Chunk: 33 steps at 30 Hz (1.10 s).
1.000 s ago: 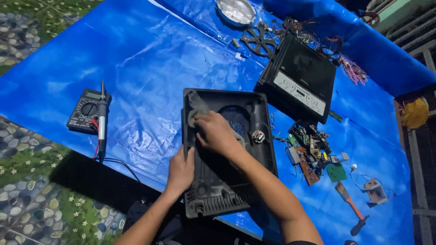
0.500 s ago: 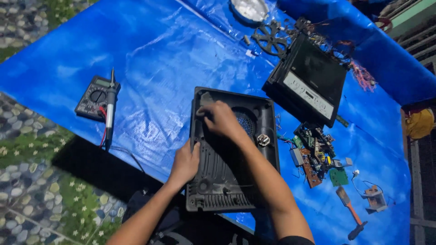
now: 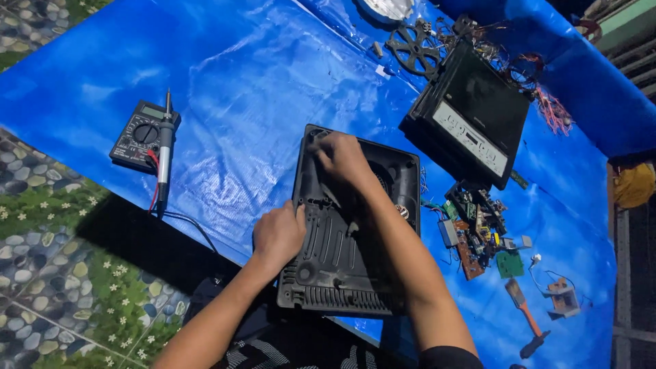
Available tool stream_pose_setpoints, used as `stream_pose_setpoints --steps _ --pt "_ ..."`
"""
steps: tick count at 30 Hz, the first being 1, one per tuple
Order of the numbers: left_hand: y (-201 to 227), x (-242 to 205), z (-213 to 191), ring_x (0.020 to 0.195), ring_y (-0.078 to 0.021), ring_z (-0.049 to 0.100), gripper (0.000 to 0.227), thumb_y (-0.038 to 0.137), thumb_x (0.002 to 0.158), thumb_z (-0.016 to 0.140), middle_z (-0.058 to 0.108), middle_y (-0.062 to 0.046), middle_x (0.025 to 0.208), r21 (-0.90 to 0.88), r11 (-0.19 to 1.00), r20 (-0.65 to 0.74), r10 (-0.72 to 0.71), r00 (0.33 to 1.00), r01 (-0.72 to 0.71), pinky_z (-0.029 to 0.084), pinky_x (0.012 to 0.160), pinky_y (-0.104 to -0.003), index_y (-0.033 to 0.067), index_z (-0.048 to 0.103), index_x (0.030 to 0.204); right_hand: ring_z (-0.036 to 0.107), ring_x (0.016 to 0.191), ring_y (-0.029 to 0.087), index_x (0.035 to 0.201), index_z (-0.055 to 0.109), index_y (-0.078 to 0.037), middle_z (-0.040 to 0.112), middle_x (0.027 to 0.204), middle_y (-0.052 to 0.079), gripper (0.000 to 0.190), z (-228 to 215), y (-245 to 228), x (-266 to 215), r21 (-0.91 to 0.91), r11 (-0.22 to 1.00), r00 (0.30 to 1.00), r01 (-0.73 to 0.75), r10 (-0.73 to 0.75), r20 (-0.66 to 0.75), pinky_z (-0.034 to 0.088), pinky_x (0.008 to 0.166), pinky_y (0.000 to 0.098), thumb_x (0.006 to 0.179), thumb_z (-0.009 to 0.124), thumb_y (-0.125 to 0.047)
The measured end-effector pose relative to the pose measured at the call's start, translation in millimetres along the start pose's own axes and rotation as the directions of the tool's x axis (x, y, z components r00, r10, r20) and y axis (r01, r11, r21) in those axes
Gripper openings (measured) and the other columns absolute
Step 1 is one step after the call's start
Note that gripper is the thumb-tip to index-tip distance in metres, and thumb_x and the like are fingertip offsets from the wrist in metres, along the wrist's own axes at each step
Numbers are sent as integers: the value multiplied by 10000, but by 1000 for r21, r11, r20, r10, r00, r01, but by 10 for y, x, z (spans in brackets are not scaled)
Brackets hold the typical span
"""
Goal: The person disassembles an electronic device by removing various internal components, including circuit boards and wires, from the casing. After emptying the casing, the person uses a cloth to wipe the interior surfaces clean.
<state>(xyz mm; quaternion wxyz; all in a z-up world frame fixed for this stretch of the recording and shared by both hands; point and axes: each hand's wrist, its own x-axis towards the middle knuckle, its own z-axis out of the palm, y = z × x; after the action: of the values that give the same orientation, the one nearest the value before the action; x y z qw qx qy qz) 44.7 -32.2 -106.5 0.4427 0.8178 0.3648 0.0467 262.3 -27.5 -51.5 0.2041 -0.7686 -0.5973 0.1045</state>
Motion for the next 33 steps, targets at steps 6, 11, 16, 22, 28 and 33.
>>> stream_pose_setpoints --steps 6,11,16,22,28,33 --pt "115 -78 -95 733 -454 746 537 304 1087 392 735 -334 934 43 999 0 -2 1000 2 609 468 -457 -129 603 1324 722 900 469 949 770 34 752 914 258 179 24 -132 -126 159 987 996 -32 19 84 594 796 530 814 761 -84" --pt "122 -55 -94 755 -489 738 542 298 1083 399 727 -357 942 10 1000 2 2 1000 -2 595 473 -513 -147 598 1322 743 886 395 947 790 -55 763 875 173 145 181 193 21 54 998 999 -42 43 -13 600 779 464 837 755 -144" --pt "46 -49 23 782 -495 742 545 325 1072 422 740 -331 933 -8 1000 -40 -4 999 4 617 519 -535 -128 621 1300 735 899 413 941 774 -46 770 895 192 193 56 108 -136 58 994 995 -87 84 55 590 795 491 802 772 -179" --pt "47 -23 53 851 -500 742 559 362 1079 387 737 -330 968 8 1000 -72 -16 997 16 623 586 -579 -94 636 1286 702 1030 428 1084 763 -83 745 1065 188 269 207 344 -29 25 999 999 24 -23 -46 572 902 510 829 778 -169" --pt "103 35 32 757 -415 707 409 413 1074 375 733 -139 817 97 992 -23 -79 997 81 525 645 -549 104 642 1079 635 972 331 1009 649 -105 686 996 110 174 212 264 -133 -35 989 989 146 -146 2 513 835 445 835 648 -109" --pt "151 23 -14 781 -393 712 453 440 1072 335 740 -116 840 103 986 14 -131 991 128 526 686 -529 116 651 1077 621 1111 399 1179 679 -17 653 1206 198 295 227 357 -11 -75 997 1000 10 -11 -10 535 917 494 917 662 -151"
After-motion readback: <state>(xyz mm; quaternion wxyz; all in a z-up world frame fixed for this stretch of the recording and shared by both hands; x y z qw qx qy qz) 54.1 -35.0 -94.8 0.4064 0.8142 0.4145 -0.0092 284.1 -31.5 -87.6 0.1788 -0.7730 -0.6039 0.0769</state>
